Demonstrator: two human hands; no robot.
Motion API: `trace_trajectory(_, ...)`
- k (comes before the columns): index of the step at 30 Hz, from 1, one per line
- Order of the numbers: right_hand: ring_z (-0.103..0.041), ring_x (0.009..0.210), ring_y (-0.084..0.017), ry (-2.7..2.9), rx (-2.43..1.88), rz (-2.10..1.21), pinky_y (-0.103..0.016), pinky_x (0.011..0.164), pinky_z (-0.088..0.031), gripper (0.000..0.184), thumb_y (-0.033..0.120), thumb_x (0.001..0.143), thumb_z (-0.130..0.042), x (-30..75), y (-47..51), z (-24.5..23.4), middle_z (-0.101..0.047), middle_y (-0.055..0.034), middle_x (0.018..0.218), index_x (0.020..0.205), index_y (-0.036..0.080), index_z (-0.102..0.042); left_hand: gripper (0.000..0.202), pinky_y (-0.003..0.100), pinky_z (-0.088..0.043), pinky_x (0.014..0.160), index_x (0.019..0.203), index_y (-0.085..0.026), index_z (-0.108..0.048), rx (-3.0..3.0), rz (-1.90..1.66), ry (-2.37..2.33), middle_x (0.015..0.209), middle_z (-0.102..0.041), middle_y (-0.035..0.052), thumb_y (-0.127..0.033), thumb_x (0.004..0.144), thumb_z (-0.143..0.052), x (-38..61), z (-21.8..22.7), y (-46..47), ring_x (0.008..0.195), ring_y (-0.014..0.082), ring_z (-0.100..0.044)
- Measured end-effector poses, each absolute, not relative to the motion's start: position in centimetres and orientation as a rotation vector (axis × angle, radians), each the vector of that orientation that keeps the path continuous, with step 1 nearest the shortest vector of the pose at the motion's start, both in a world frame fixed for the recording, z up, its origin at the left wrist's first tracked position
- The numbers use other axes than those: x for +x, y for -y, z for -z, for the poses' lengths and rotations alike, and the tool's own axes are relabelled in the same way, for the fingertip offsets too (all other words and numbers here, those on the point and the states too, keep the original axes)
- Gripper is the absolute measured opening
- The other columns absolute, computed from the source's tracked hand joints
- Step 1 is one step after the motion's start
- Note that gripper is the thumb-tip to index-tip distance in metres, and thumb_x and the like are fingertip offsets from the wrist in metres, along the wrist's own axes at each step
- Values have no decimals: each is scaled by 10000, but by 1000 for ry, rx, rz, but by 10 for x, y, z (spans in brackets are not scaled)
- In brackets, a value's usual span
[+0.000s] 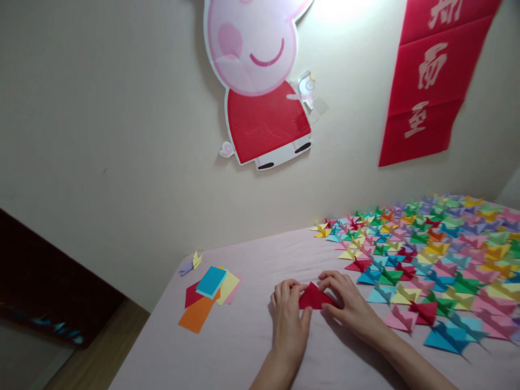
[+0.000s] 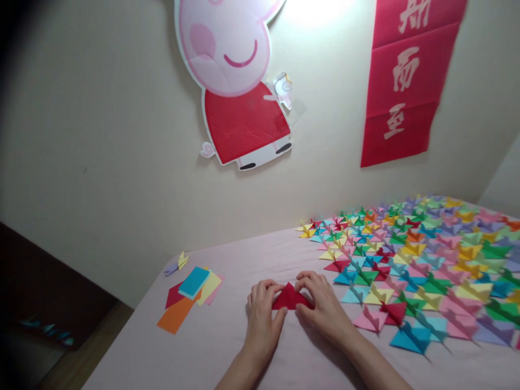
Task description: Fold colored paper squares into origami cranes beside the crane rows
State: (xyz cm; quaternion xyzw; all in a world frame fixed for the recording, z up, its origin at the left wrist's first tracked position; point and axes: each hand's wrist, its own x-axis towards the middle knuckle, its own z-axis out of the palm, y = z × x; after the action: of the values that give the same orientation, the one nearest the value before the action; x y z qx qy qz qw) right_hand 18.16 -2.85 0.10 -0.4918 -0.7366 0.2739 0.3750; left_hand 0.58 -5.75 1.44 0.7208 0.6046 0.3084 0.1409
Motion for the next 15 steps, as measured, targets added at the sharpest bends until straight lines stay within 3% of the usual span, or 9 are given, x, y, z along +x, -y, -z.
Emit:
trace_trajectory(7,-498,1208,-269,2053,-1244,-651,-447,1059,-393,345,115,674,-574,180,34,-6,-601,-56,1265,950,275,-705,395,375,-378,981,876,-239,-595,2338,-954,-1631,1119,-612,7,108,730,-477,5,-19,60,1084,208,-503)
trace_trajectory(11,-478,1221,-280,2107,-1257,-580,-460,1067,-386,387,99,673,-556,179,36,-5,-580,-86,1303,1002,242,-703,360,410,-332,1011,854,-231,-602,2476,-884,-1553,1014,-657,-6,97,777,-473,1,-21,54,1053,204,-519)
trace_trajectory(15,-463,1223,-298,2176,-1237,-487,-488,1056,-379,385,98,680,-564,179,38,-10,-578,-97,1307,1015,230,-698,359,380,-363,944,821,-214,-582,2424,-762,-1624,879,-651,-14,105,776,-425,-6,-20,55,921,180,-557)
